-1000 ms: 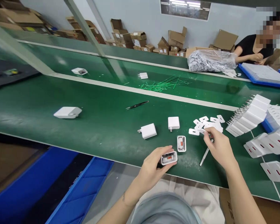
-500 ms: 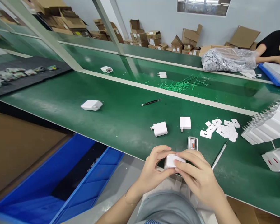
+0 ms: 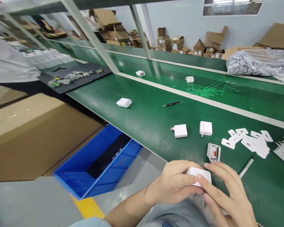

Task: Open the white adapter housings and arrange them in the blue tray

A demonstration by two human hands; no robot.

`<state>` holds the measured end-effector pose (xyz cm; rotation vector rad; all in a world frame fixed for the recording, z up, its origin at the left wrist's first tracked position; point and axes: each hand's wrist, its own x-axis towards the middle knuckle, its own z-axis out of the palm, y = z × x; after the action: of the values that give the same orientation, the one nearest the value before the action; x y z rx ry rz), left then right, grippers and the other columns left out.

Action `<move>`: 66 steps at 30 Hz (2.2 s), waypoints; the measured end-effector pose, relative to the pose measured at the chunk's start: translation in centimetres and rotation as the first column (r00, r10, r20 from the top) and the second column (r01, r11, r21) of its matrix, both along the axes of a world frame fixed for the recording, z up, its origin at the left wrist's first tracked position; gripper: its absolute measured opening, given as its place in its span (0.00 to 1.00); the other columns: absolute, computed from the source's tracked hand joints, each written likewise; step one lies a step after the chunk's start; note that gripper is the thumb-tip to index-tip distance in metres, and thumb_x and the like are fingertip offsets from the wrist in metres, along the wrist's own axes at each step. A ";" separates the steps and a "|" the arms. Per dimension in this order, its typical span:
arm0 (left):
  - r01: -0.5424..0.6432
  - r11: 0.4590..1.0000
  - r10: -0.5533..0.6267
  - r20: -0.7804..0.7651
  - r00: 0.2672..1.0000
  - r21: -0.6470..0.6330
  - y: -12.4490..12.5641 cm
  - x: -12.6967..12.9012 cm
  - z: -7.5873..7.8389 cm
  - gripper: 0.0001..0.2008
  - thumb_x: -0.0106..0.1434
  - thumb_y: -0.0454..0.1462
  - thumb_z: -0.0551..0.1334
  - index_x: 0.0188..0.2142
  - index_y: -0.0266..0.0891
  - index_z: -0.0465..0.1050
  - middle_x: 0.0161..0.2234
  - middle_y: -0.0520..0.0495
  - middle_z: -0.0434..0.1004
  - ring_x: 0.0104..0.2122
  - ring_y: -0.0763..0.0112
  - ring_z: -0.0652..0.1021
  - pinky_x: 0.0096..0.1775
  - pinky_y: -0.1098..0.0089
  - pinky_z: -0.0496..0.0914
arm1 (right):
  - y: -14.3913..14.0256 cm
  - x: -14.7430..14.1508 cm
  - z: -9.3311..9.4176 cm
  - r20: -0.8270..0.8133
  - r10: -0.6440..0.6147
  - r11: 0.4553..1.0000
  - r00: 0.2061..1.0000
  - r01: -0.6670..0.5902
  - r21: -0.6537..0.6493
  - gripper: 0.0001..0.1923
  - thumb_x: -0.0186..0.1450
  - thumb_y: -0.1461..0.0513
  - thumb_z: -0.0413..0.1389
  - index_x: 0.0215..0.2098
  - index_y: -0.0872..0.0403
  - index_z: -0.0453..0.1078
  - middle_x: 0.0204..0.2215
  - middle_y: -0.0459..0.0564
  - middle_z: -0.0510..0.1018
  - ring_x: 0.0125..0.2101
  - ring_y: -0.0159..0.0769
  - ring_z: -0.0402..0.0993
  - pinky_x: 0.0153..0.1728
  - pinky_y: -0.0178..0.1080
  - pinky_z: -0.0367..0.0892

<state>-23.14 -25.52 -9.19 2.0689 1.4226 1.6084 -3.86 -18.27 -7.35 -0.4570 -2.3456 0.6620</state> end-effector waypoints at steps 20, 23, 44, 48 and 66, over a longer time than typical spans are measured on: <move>0.416 0.897 -0.121 0.823 0.555 -0.149 1.5 2.8 1.4 0.24 0.55 0.43 0.74 0.51 0.47 0.76 0.48 0.45 0.69 0.49 0.59 0.75 0.51 0.64 0.73 | -1.2 -0.1 0.2 -0.281 -0.177 0.922 0.943 0.059 -0.383 0.20 0.71 0.59 0.53 0.60 0.43 0.68 0.58 0.53 0.70 0.56 0.46 0.69 0.48 0.43 0.74; 0.417 0.902 -0.150 0.827 0.542 -0.110 2.0 3.4 1.9 0.25 0.54 0.43 0.74 0.52 0.47 0.77 0.46 0.45 0.69 0.48 0.61 0.74 0.51 0.65 0.73 | -1.3 -0.6 0.1 -0.383 -0.201 0.959 0.901 0.101 -0.266 0.17 0.73 0.58 0.49 0.58 0.45 0.69 0.54 0.54 0.70 0.54 0.46 0.68 0.46 0.45 0.73; 0.502 0.839 -0.072 0.874 0.481 -0.207 4.2 7.1 1.2 0.21 0.53 0.40 0.75 0.48 0.46 0.80 0.42 0.47 0.70 0.45 0.61 0.78 0.51 0.63 0.74 | -1.0 2.5 -0.1 -0.439 -0.366 0.856 0.821 0.111 -0.506 0.13 0.70 0.64 0.55 0.46 0.40 0.78 0.52 0.47 0.73 0.53 0.39 0.69 0.46 0.38 0.71; 0.494 0.832 -0.008 0.885 0.466 -0.253 4.4 7.6 1.5 0.22 0.52 0.41 0.75 0.48 0.46 0.80 0.46 0.46 0.72 0.48 0.58 0.78 0.52 0.61 0.74 | -0.6 3.4 -0.2 -0.381 -0.387 0.809 0.840 0.111 -0.578 0.12 0.69 0.62 0.57 0.47 0.39 0.77 0.53 0.47 0.74 0.55 0.39 0.69 0.48 0.37 0.72; 0.712 0.686 -0.186 0.911 0.367 -0.147 4.2 7.3 4.0 0.23 0.56 0.41 0.73 0.52 0.48 0.78 0.49 0.45 0.68 0.46 0.64 0.75 0.45 0.72 0.75 | -1.5 3.5 0.5 -0.439 -0.342 0.938 0.831 0.271 -0.217 0.15 0.73 0.57 0.48 0.51 0.44 0.74 0.54 0.54 0.68 0.51 0.48 0.69 0.40 0.47 0.71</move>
<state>-15.87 -21.32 -5.20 0.9029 0.6400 1.3753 -0.41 -19.79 -6.80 -0.6438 -1.7201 0.6996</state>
